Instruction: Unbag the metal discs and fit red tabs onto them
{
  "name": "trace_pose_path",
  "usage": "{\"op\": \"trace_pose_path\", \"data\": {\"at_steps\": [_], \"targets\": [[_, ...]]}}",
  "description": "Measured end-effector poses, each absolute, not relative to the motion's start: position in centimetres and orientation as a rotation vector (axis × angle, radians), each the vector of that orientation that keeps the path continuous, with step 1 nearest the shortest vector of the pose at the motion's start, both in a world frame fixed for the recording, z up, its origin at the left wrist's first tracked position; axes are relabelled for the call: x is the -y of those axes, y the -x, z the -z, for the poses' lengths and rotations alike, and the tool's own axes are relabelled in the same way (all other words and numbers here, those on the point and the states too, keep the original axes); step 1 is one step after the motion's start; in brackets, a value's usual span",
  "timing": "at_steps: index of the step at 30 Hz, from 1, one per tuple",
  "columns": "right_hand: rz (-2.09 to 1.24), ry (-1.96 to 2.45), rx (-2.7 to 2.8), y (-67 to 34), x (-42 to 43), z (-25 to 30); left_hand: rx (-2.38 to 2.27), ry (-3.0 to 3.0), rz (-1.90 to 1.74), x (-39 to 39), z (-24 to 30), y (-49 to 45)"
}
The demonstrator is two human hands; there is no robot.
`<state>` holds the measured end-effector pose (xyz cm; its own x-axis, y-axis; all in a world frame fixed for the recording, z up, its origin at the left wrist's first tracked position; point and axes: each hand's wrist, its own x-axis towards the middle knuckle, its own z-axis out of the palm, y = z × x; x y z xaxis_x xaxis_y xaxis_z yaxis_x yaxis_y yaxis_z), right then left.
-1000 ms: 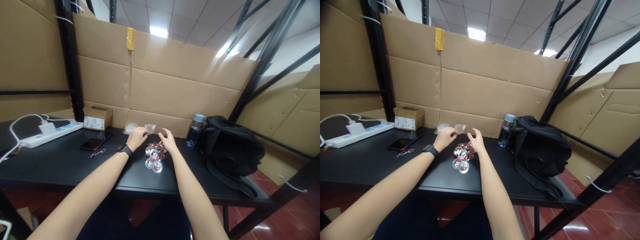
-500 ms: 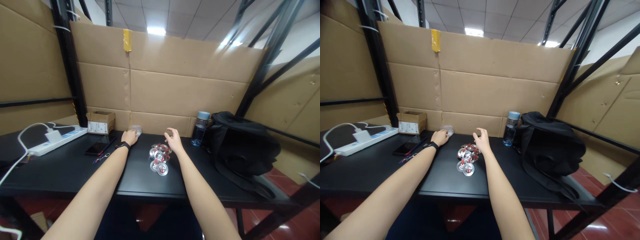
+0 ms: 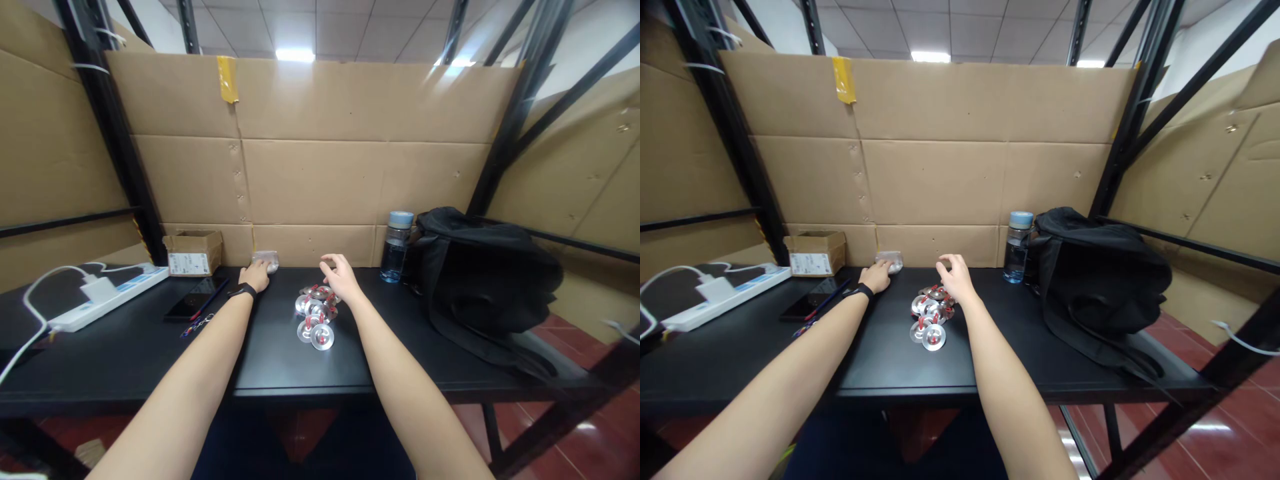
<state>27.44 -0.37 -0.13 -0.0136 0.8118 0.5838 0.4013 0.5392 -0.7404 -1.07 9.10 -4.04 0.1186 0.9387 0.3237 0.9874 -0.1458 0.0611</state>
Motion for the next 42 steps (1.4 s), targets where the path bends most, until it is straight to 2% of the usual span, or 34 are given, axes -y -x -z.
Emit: {"op": "trace_pose_path", "data": {"at_steps": [22,29,34,38,42], "targets": [[-0.449,1.078,1.702,-27.9,0.5,0.0,1.765,2.126,0.506,-6.5,4.4,0.5],[-0.521,1.115,1.953,-29.1,1.0,-0.4,1.548,2.370,0.558,-4.5,3.8,-1.4],[-0.823,1.037,2.381,-29.6,2.8,-1.2,1.418,2.532,0.862,-2.7,3.6,-4.0],[-0.661,0.913,2.542,-28.4,4.6,-1.7,1.366,2.601,1.100,-1.2,3.3,-5.6],[-0.516,1.004,2.628,-26.9,5.5,-1.8,1.317,2.626,1.175,-0.6,3.1,-6.1]]}}
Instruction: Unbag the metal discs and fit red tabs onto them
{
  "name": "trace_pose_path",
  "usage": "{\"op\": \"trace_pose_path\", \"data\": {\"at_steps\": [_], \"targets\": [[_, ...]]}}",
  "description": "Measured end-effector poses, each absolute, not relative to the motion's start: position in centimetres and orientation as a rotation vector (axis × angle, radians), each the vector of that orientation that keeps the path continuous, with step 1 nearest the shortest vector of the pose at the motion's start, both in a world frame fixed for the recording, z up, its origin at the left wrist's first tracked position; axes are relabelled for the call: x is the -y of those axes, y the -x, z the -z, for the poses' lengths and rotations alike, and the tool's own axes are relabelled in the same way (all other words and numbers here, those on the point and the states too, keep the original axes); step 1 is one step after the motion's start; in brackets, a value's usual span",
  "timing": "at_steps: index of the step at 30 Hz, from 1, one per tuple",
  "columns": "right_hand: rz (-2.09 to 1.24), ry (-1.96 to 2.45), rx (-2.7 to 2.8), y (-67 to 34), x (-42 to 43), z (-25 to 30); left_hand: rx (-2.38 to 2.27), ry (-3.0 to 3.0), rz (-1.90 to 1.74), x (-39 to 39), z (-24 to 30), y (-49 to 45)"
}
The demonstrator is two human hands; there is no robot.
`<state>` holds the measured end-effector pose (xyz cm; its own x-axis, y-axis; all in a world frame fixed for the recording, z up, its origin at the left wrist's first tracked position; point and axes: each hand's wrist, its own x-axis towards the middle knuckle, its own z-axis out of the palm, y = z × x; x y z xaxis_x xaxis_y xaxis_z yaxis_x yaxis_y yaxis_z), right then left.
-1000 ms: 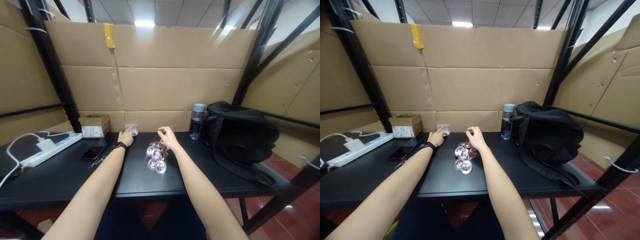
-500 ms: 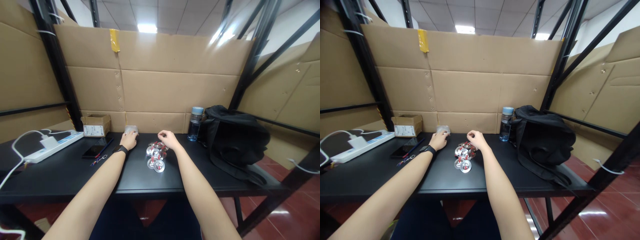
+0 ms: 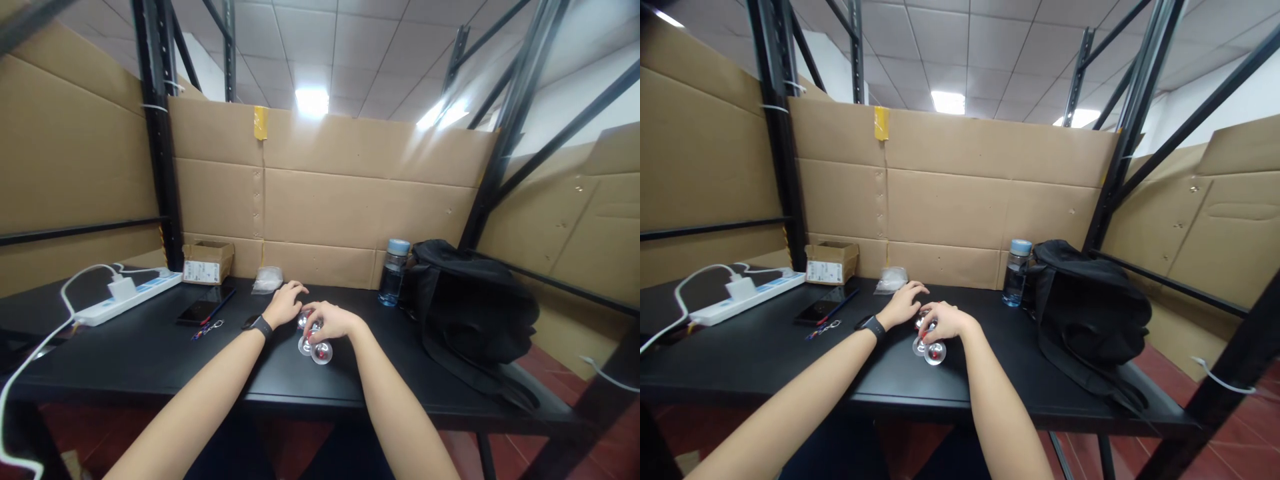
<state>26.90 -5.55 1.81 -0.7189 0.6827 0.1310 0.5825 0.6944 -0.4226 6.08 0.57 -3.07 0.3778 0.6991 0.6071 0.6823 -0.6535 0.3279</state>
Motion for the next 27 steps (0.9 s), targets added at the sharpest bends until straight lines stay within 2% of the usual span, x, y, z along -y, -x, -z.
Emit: {"op": "trace_pose_path", "data": {"at_steps": [4,8,11,15,27], "targets": [[-0.439,1.007,2.572,-26.6,5.4,-1.7,-1.310,-2.527,-1.179,-1.1,3.2,-5.5],[-0.516,0.953,2.237,-26.8,4.4,-1.3,-1.287,-2.419,-1.258,-1.8,3.1,-4.8],[-0.561,1.006,1.918,-27.0,3.5,-0.9,-1.110,-2.210,-1.222,-2.1,2.9,-5.1],[-0.810,0.999,1.671,-27.2,2.4,0.0,-0.779,-1.895,-1.196,-1.5,2.6,-6.5],[-1.086,0.869,1.580,-26.1,3.5,0.4,-0.866,-2.122,-1.305,1.5,1.4,-7.1]]}}
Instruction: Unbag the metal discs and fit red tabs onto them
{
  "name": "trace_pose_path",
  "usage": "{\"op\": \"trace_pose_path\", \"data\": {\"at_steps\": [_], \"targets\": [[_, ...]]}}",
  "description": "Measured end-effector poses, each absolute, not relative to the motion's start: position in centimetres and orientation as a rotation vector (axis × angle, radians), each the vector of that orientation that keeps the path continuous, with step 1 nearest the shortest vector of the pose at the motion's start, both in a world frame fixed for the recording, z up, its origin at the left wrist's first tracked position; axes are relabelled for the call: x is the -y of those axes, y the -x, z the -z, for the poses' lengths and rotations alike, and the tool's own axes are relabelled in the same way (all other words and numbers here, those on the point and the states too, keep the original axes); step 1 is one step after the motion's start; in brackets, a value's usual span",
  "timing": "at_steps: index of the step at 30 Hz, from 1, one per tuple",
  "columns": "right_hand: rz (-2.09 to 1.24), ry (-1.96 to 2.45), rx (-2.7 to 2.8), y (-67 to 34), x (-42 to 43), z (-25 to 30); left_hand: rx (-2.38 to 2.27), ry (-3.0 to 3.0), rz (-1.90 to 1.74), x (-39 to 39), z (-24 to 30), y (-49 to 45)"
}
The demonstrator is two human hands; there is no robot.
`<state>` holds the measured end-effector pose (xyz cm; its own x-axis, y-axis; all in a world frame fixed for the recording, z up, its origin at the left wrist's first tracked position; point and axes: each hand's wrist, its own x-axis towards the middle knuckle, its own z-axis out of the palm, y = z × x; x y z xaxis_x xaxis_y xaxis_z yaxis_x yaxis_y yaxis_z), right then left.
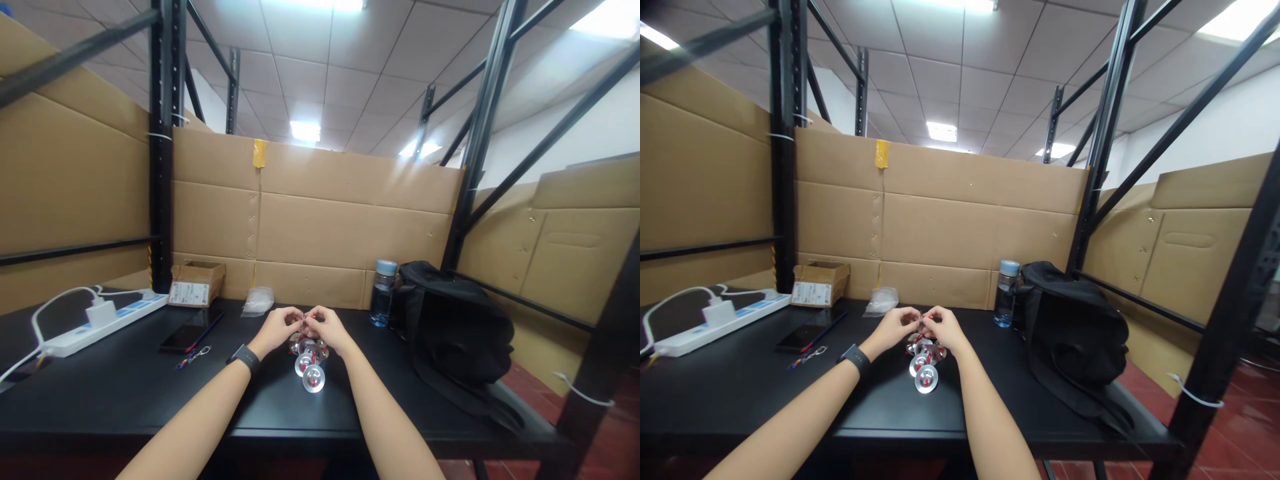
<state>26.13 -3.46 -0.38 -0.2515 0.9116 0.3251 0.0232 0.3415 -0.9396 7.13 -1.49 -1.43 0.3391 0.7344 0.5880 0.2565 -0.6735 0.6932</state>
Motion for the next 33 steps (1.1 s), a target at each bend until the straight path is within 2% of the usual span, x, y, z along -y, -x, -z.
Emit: {"op": "trace_pose_path", "data": {"at_steps": [15,24,26,29,33], "targets": [[-1.030,0.810,1.600,-24.7,4.6,0.4,-0.926,-2.349,-1.276,2.9,0.1,-6.6],[-0.925,0.851,1.482,-26.3,4.8,0.8,-0.949,-2.244,-1.245,1.9,0.9,-7.2],[-0.838,0.912,1.421,-27.6,4.3,1.3,-1.012,-2.207,-1.296,1.5,0.8,-6.9],[-0.500,1.098,1.362,-29.9,3.4,2.2,-1.230,-2.170,-1.366,0.6,0.7,-5.5],[-0.164,1.441,1.447,-33.0,2.6,3.4,-1.666,-2.090,-1.120,-0.6,1.4,-2.0]]}}
